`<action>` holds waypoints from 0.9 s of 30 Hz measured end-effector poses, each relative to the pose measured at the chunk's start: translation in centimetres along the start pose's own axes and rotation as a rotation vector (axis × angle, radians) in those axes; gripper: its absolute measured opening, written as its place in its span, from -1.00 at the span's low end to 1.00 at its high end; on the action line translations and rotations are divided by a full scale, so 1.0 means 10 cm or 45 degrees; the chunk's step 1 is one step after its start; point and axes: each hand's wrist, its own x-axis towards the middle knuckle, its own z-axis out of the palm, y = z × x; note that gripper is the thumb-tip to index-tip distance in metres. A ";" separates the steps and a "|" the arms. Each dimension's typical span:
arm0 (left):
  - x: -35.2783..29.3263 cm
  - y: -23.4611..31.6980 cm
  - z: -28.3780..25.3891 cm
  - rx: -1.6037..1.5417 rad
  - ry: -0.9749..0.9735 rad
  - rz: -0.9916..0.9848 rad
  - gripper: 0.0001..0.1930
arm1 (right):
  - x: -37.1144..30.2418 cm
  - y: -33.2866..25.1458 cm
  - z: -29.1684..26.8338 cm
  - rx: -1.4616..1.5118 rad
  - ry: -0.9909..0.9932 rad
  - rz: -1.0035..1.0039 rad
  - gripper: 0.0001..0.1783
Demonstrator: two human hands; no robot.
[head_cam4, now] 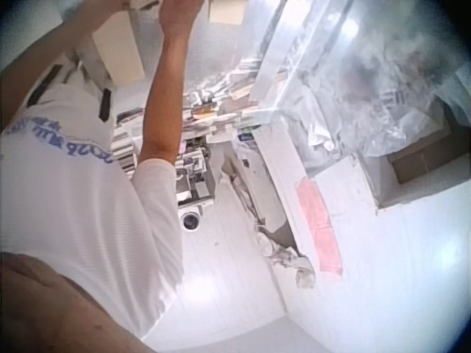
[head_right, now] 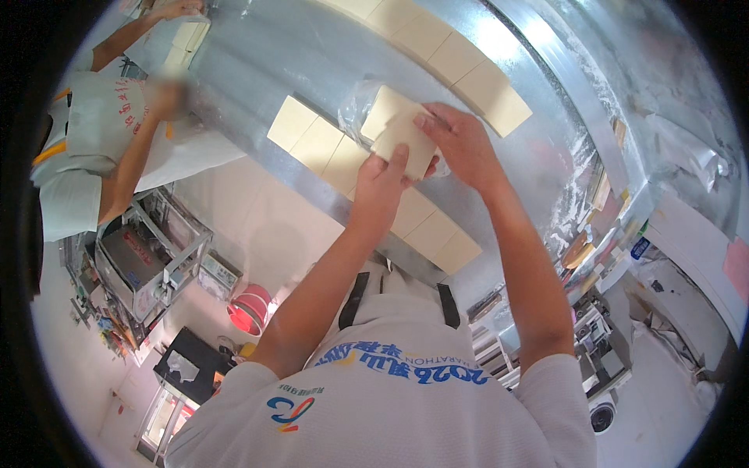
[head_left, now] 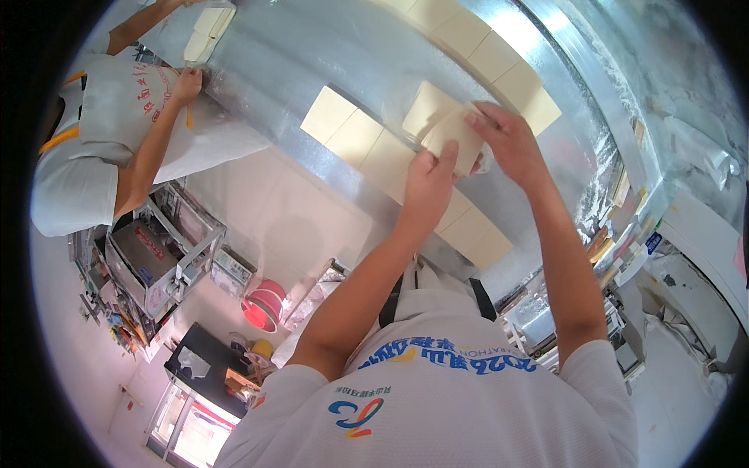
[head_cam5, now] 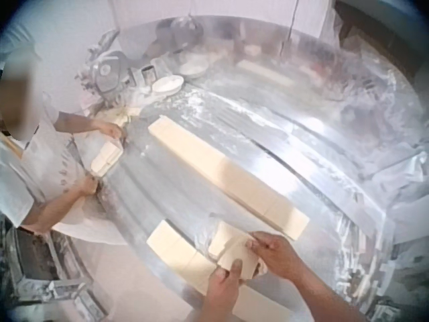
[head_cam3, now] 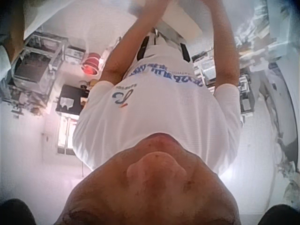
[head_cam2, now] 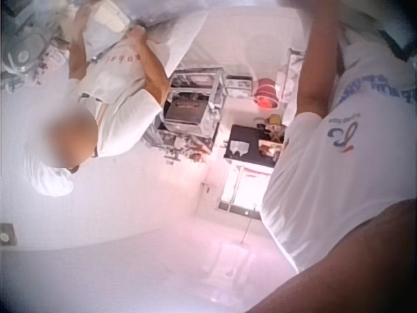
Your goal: The person uses a large knife to cut long strips of dough into squares, scrapes the work surface with a small tool, and then stacks the squares into piles, occasionally placing them under plastic sheets.
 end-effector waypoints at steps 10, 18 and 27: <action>0.24 -0.50 -0.04 -0.003 0.221 -0.205 -0.65 | 0.19 0.59 -0.20 -0.559 -0.204 0.016 -0.70; 0.36 -0.44 -0.12 0.233 0.248 -0.369 -0.56 | 0.32 0.63 -0.19 -0.568 -0.029 -0.142 -0.72; 0.38 -0.36 -0.21 0.611 0.270 -0.413 -0.48 | 0.39 0.70 -0.12 -0.519 0.054 -0.061 -0.76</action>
